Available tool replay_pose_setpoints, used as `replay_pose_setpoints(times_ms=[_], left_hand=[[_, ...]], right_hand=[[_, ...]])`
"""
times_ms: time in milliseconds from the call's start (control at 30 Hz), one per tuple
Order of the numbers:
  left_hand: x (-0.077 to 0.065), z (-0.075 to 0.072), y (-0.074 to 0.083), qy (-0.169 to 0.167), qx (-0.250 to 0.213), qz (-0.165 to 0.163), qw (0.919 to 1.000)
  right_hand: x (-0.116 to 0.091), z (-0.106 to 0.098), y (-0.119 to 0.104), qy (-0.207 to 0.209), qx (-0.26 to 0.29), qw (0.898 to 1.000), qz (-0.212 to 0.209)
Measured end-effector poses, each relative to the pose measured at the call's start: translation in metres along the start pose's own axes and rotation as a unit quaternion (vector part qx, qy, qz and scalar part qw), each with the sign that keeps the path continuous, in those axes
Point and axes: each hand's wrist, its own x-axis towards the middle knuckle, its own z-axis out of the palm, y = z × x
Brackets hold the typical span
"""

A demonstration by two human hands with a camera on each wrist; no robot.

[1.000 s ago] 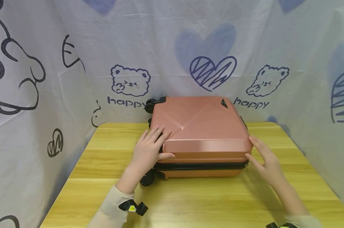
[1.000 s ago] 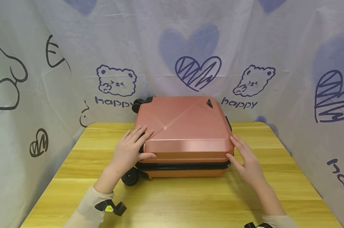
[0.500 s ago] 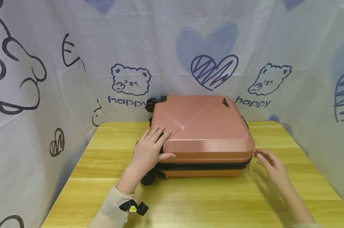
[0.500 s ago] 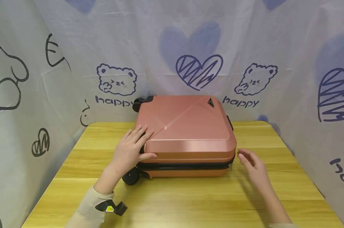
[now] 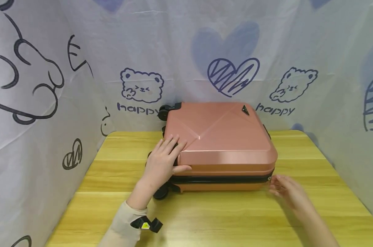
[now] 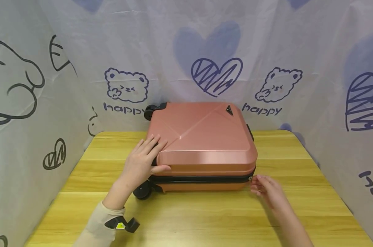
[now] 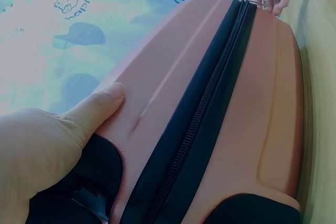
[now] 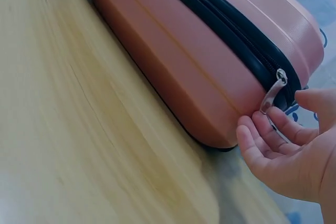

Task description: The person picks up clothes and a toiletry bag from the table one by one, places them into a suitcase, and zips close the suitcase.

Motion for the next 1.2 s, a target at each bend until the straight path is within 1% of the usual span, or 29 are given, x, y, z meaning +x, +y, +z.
replay_pose_setpoints(times_ms=[67, 133, 200, 300, 433, 533, 633, 733, 767, 833, 967, 1033, 1100, 1200], left_hand=[[0.0, 0.0, 0.0, -0.001, 0.001, -0.002, 1.0], [-0.001, 0.0, 0.0, 0.0, 0.001, -0.003, 1.0], [-0.001, -0.001, 0.0, -0.002, 0.003, -0.004, 1.0], [-0.001, -0.002, 0.0, -0.009, 0.005, -0.007, 0.9999], [-0.001, -0.003, 0.0, -0.015, 0.005, -0.005, 0.9999], [-0.002, -0.003, -0.002, -0.009, 0.016, 0.003, 0.9998], [0.0, -0.003, -0.005, 0.004, 0.039, 0.015, 0.9991], [0.001, -0.004, -0.006, 0.012, 0.057, 0.024, 0.998], [0.002, -0.005, -0.005, 0.01, 0.061, 0.025, 0.9978], [0.002, -0.006, -0.005, 0.002, 0.061, 0.022, 0.9979], [0.001, -0.006, -0.002, -0.021, 0.045, 0.009, 0.9987], [-0.001, -0.005, 0.0, -0.026, 0.041, 0.009, 0.9988], [-0.003, -0.004, 0.001, -0.021, 0.044, 0.019, 0.9986], [-0.006, 0.0, 0.004, -0.015, 0.055, 0.05, 0.9971]], right_hand=[[-0.001, 0.002, 0.001, -0.034, 0.053, 0.998, 0.007], [-0.002, 0.004, 0.002, -0.063, 0.101, 0.993, 0.02], [-0.003, 0.007, 0.003, -0.08, 0.132, 0.987, 0.033], [-0.004, 0.01, 0.004, -0.088, 0.136, 0.986, 0.049], [-0.004, 0.012, 0.007, -0.098, 0.136, 0.984, 0.054], [-0.005, 0.014, 0.009, -0.105, 0.137, 0.984, 0.048], [-0.005, 0.015, 0.01, -0.107, 0.139, 0.983, 0.043], [-0.005, 0.016, 0.01, -0.117, 0.159, 0.979, 0.045], [-0.005, 0.016, 0.011, -0.122, 0.17, 0.977, 0.048], [-0.004, 0.014, 0.012, -0.142, 0.209, 0.966, 0.054], [-0.002, 0.011, 0.015, -0.183, 0.292, 0.936, 0.074], [-0.001, 0.01, 0.016, -0.191, 0.32, 0.924, 0.083], [0.0, 0.009, 0.017, -0.195, 0.334, 0.918, 0.089], [0.0, 0.009, 0.018, -0.196, 0.345, 0.913, 0.094]])
